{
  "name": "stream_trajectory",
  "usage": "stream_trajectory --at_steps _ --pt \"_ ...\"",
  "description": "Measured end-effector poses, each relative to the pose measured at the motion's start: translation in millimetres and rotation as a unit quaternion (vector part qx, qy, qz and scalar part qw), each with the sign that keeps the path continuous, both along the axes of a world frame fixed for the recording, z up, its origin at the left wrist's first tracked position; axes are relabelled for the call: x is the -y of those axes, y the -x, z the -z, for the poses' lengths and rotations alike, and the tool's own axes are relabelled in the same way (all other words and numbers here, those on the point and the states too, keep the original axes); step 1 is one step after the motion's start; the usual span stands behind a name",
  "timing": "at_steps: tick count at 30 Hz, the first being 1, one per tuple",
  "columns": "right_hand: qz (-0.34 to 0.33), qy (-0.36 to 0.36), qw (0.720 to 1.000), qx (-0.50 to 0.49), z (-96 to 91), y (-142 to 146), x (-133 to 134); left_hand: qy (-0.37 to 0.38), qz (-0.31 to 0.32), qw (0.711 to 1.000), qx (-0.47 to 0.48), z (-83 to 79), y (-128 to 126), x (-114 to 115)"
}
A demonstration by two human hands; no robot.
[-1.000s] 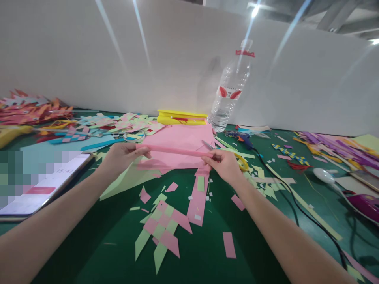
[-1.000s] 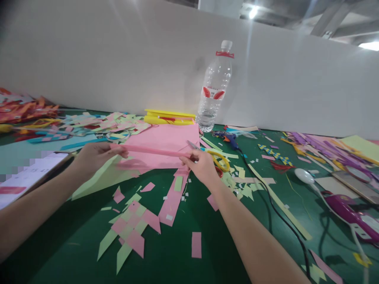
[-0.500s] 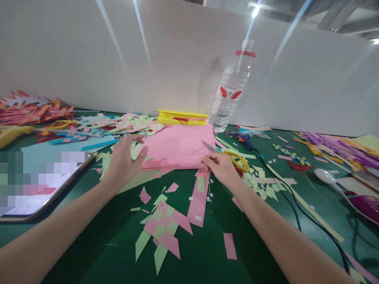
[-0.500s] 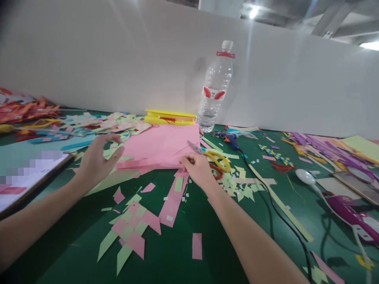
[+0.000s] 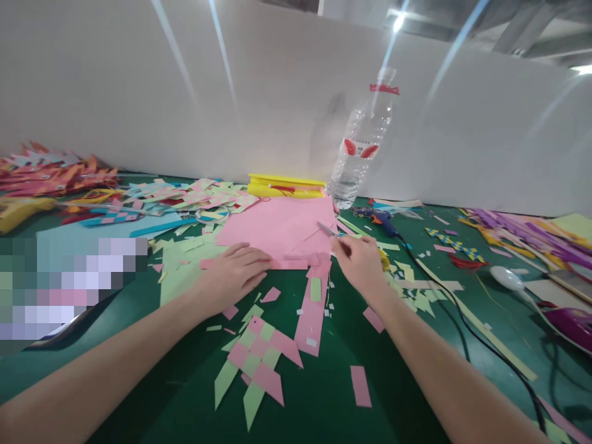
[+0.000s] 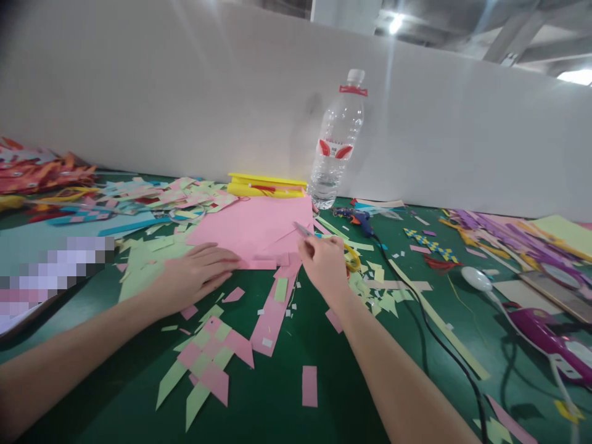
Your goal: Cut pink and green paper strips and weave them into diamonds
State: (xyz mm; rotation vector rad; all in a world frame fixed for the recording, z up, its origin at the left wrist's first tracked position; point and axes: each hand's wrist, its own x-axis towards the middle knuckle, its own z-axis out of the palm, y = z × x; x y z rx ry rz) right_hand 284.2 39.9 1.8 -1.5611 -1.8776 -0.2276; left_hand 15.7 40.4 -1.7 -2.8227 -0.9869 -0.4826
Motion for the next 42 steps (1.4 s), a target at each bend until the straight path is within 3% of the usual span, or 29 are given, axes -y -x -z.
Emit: stream_trajectory --at_steps 5,12,16,20,31,42 --pt "0.032 -0.045 0.995 0.082 4.7 -27 3 0.013 -0.032 0.999 0.002 -3.7 12 -5" --pt "0.104 0.104 0.981 0.124 2.8 -56 4 -0.019 -0.076 0.995 0.066 1.6 12 -7" --pt "0.104 0.175 0.975 0.089 1.4 -55 4 0.007 -0.034 0.997 0.065 1.5 4 -1" --pt "0.102 0.203 0.969 0.097 4.0 -53 3 0.054 0.002 0.998 0.023 -0.5 -2 4" --pt "0.085 0.215 0.972 0.051 4.5 -56 0 0.198 0.015 0.980 -0.022 -1.6 -3 2" --pt "0.108 0.178 0.978 0.024 -2.3 -53 4 0.203 0.032 0.979 -0.010 1.2 -1 0"
